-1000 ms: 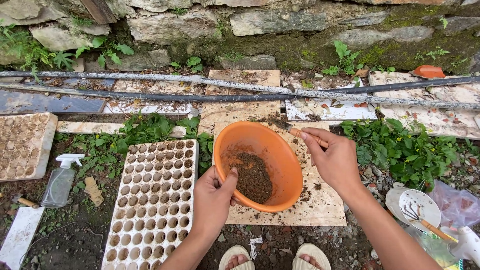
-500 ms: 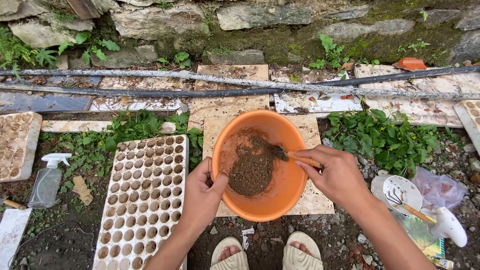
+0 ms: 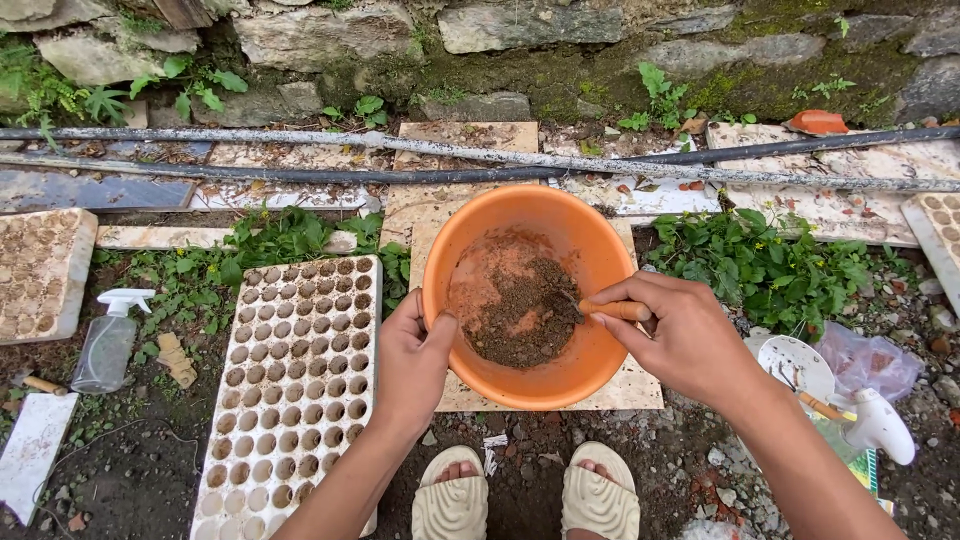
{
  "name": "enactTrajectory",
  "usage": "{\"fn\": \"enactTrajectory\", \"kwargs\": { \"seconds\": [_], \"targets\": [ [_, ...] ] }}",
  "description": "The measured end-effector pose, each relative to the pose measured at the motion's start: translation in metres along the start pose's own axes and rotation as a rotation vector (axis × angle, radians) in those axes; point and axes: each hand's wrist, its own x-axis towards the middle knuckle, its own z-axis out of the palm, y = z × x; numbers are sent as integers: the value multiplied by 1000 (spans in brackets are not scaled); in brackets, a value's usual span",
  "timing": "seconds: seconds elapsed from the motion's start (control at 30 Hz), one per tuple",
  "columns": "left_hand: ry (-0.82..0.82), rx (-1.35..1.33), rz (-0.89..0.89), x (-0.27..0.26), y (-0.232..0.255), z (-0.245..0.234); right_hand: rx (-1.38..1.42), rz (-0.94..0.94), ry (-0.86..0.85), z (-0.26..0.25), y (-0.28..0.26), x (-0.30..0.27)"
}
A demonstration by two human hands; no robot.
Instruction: Gathering soil from the ground into a bowl using a trowel and then dumping it onto a workspace.
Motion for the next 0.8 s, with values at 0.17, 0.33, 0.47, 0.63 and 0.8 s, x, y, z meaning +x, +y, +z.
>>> {"fn": "enactTrajectory", "kwargs": {
  "seconds": [0.17, 0.33, 0.47, 0.63, 0.8],
  "targets": [
    [4, 23, 72, 1, 0, -3, 83, -77, 13, 14, 3, -1],
    [107, 14, 100, 8, 1, -2, 167, -152, 147, 13, 9, -9],
    [115, -4, 94, 14, -4, 5, 158, -212, 45, 20, 0, -9],
    [121, -29, 91, 24, -1, 12, 131, -239, 26, 25, 3, -4],
    [85, -27, 86, 24, 11, 13, 200, -262, 75, 33, 12, -4]
  ]
}}
